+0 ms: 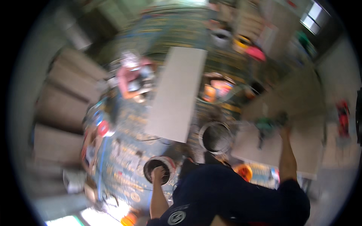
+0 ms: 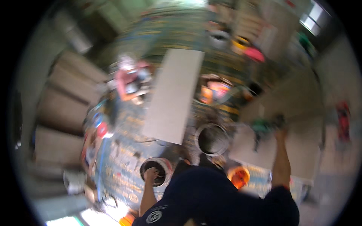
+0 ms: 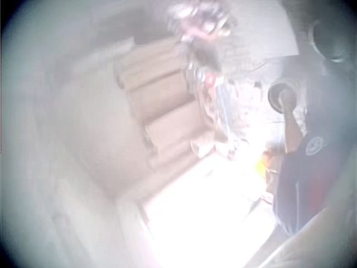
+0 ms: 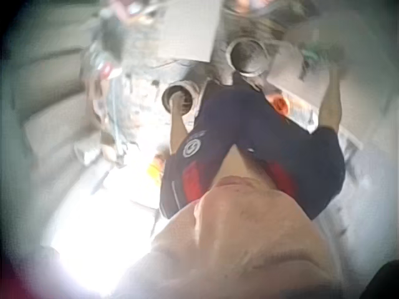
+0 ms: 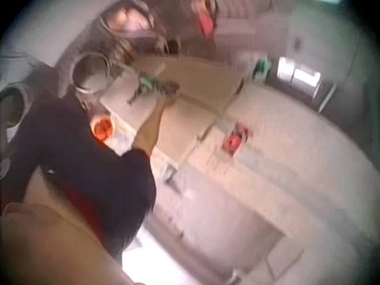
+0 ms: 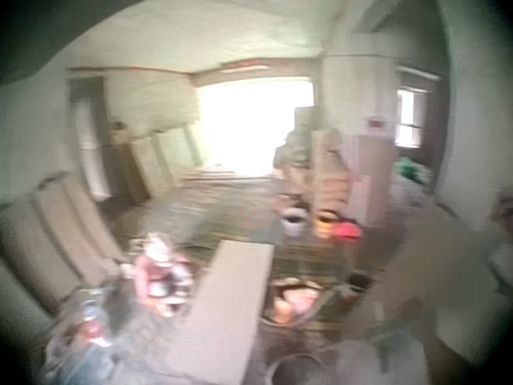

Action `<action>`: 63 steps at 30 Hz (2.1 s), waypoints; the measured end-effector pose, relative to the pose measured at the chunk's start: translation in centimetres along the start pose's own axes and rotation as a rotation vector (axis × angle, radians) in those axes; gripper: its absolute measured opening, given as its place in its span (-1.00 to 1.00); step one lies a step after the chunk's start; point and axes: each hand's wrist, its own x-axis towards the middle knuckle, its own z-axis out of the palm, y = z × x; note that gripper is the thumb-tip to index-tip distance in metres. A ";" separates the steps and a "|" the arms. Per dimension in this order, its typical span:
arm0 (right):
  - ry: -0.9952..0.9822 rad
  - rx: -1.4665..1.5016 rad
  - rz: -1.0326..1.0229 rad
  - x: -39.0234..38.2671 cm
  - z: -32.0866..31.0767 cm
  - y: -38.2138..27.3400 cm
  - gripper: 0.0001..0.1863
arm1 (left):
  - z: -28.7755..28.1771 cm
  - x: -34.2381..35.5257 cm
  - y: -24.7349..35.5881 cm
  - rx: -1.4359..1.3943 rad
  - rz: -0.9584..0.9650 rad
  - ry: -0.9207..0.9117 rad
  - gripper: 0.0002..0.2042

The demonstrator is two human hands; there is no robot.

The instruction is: The person applies mortar to the back of a tile with a trowel, presses the tile onto a wall corner, and checks its alignment with a square tool before mixing more mortar in a bucket with a power mixer.

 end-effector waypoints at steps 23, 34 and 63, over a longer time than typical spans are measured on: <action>-0.019 -0.647 -0.072 3.4 -0.6 -4.2 -0.56 | -3.1 -15.6 5.1 -0.363 -0.425 0.194 -0.69; -0.483 0.326 0.199 -4.7 -4.9 -10.9 -0.63 | 2.5 -17.1 0.5 -0.407 -0.626 0.055 -0.67; -0.432 0.299 -0.287 -17.4 -25.2 -33.1 -0.73 | -0.4 -3.8 3.0 -0.552 -0.433 -0.069 -0.89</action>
